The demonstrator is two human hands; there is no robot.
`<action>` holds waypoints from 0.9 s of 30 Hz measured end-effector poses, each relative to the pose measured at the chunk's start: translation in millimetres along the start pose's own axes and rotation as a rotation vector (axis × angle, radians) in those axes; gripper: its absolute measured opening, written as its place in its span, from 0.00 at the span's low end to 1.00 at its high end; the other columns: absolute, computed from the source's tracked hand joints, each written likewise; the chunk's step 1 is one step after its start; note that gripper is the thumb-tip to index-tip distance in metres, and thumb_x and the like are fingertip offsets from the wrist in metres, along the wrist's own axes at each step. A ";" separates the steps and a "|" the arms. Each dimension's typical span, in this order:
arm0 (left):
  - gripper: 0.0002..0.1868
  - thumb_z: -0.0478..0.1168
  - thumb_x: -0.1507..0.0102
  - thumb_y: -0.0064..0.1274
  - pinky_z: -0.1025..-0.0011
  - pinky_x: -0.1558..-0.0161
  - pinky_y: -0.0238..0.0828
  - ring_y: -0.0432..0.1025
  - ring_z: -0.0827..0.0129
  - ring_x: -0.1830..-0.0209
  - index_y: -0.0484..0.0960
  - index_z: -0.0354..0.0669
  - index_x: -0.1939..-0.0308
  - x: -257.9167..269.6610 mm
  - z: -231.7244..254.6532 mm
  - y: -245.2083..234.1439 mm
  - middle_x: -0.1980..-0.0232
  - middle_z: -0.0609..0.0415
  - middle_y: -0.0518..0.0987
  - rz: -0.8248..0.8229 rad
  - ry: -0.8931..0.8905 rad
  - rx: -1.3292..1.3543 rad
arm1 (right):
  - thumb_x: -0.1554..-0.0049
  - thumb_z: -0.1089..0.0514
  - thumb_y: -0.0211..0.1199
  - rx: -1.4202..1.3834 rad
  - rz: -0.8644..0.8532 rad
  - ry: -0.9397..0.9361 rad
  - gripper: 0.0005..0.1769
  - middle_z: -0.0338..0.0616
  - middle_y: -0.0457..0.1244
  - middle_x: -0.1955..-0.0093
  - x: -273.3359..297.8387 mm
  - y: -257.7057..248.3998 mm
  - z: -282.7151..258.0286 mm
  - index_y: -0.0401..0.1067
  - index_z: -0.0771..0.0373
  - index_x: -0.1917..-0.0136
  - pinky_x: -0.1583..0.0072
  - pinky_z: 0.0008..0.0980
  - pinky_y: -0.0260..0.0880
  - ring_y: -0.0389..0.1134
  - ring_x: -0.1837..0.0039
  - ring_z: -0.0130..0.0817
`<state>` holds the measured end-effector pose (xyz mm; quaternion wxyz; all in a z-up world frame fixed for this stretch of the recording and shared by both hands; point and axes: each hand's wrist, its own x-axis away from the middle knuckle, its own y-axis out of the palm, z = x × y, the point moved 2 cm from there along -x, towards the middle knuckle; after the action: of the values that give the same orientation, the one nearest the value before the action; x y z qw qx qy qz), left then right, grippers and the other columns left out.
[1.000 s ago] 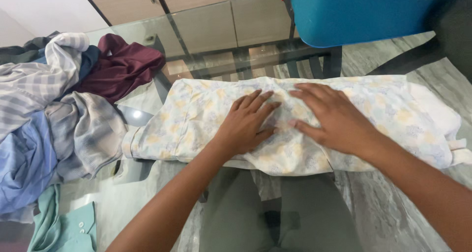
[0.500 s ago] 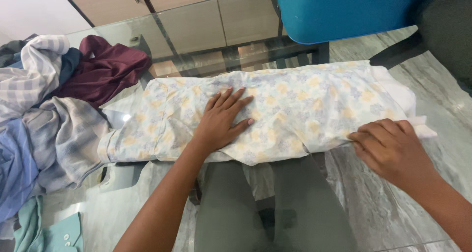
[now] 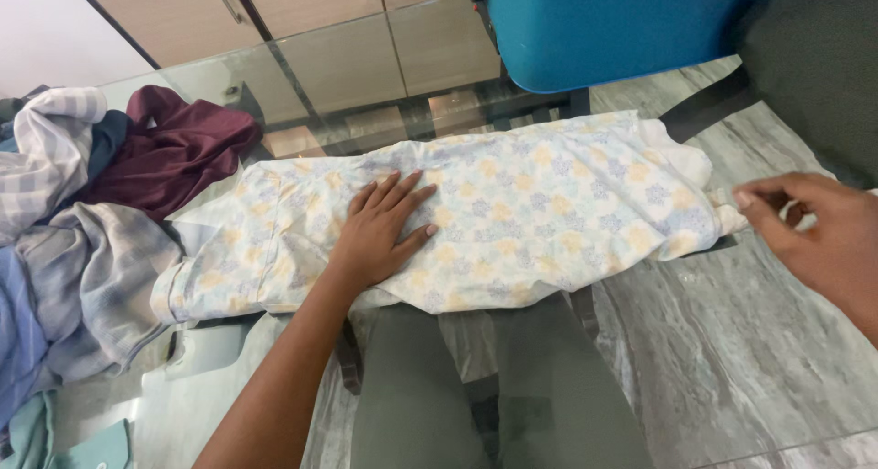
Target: The person folds a patterned shirt on a glass table, then picks up a striped shirt, buttons it, and folds it. The person handles the shirts by hand, smoothing and aligning them before folding.
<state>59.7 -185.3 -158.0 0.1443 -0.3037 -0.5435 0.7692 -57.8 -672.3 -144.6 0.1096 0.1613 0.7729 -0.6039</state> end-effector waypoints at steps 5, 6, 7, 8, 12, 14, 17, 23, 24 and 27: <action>0.30 0.60 0.32 0.44 0.54 0.22 0.38 0.49 0.55 0.18 0.70 0.57 0.28 -0.3 1.3 -2.7 0.20 0.54 0.61 -0.009 -0.017 -0.003 | 0.35 0.46 0.68 0.016 -0.106 0.086 0.19 0.54 0.71 0.56 -59.1 25.6 -26.7 0.82 0.66 0.45 0.55 0.40 0.72 0.71 0.60 0.41; 0.30 0.60 0.32 0.44 0.54 0.22 0.38 0.49 0.56 0.18 0.70 0.57 0.28 -0.2 2.2 -3.3 0.20 0.54 0.61 -0.011 -0.021 -0.001 | 0.39 0.45 0.70 0.001 -0.183 0.127 0.20 0.52 0.72 0.57 -67.8 33.4 -32.3 0.82 0.65 0.47 0.54 0.39 0.72 0.72 0.59 0.41; 0.30 0.60 0.32 0.44 0.54 0.22 0.38 0.49 0.56 0.18 0.70 0.57 0.28 0.0 3.1 -3.6 0.20 0.54 0.61 -0.013 -0.024 0.001 | 0.43 0.44 0.72 -0.014 -0.259 0.168 0.21 0.50 0.73 0.58 -75.4 41.8 -37.4 0.82 0.64 0.49 0.53 0.38 0.73 0.73 0.58 0.40; 0.30 0.60 0.32 0.44 0.55 0.22 0.38 0.49 0.56 0.18 0.69 0.57 0.28 0.4 3.4 -4.2 0.20 0.55 0.61 -0.015 -0.028 0.004 | 0.47 0.43 0.74 -0.029 -0.335 0.209 0.22 0.49 0.73 0.58 -78.8 49.7 -41.2 0.82 0.63 0.50 0.53 0.38 0.73 0.74 0.57 0.39; 0.31 0.59 0.33 0.45 0.54 0.23 0.38 0.49 0.57 0.19 0.70 0.57 0.28 -0.8 3.8 -4.2 0.20 0.55 0.61 -0.014 -0.040 0.003 | 0.43 0.41 0.71 0.073 -0.216 0.177 0.21 0.45 0.73 0.56 -85.7 48.9 -33.1 0.83 0.60 0.48 0.52 0.38 0.73 0.74 0.56 0.37; 0.31 0.59 0.32 0.45 0.54 0.22 0.38 0.50 0.57 0.18 0.69 0.57 0.27 0.2 3.0 -4.1 0.20 0.54 0.61 -0.009 -0.033 0.020 | 0.41 0.39 0.70 0.107 -0.153 0.231 0.23 0.46 0.73 0.56 -86.5 42.7 -20.5 0.82 0.60 0.47 0.53 0.40 0.74 0.74 0.56 0.38; 0.31 0.59 0.33 0.45 0.54 0.22 0.39 0.51 0.58 0.19 0.70 0.57 0.27 0.5 4.4 -4.3 0.20 0.55 0.62 -0.013 -0.022 0.028 | 0.42 0.38 0.70 0.205 -0.164 0.222 0.21 0.43 0.74 0.55 -84.7 44.6 -6.3 0.84 0.57 0.49 0.53 0.41 0.74 0.74 0.56 0.38; 0.30 0.59 0.33 0.46 0.54 0.23 0.39 0.52 0.57 0.19 0.71 0.56 0.29 1.7 4.6 -5.2 0.21 0.55 0.63 0.018 -0.031 0.021 | 0.51 0.35 0.77 -0.117 -0.412 0.249 0.50 0.67 0.69 0.52 -94.5 70.2 15.8 0.68 0.72 0.29 0.53 0.44 0.76 0.74 0.53 0.51; 0.30 0.59 0.33 0.46 0.54 0.22 0.40 0.52 0.57 0.19 0.71 0.56 0.29 2.9 4.3 -4.5 0.21 0.55 0.63 0.022 -0.029 0.023 | 0.52 0.36 0.78 -0.111 -0.476 0.252 0.53 0.66 0.71 0.52 -94.9 67.8 21.8 0.65 0.70 0.26 0.54 0.45 0.78 0.76 0.54 0.52; 0.29 0.59 0.32 0.46 0.55 0.22 0.41 0.53 0.57 0.19 0.72 0.55 0.29 3.5 2.4 -2.9 0.21 0.54 0.64 0.038 -0.020 0.025 | 0.54 0.37 0.80 0.031 -0.554 0.243 0.56 0.63 0.73 0.49 -95.8 59.8 17.5 0.64 0.65 0.22 0.51 0.47 0.81 0.78 0.52 0.53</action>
<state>55.2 -184.1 -155.8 0.1281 -0.3042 -0.5293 0.7816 53.1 -687.4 -167.7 -0.1551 0.0168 0.7855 -0.5988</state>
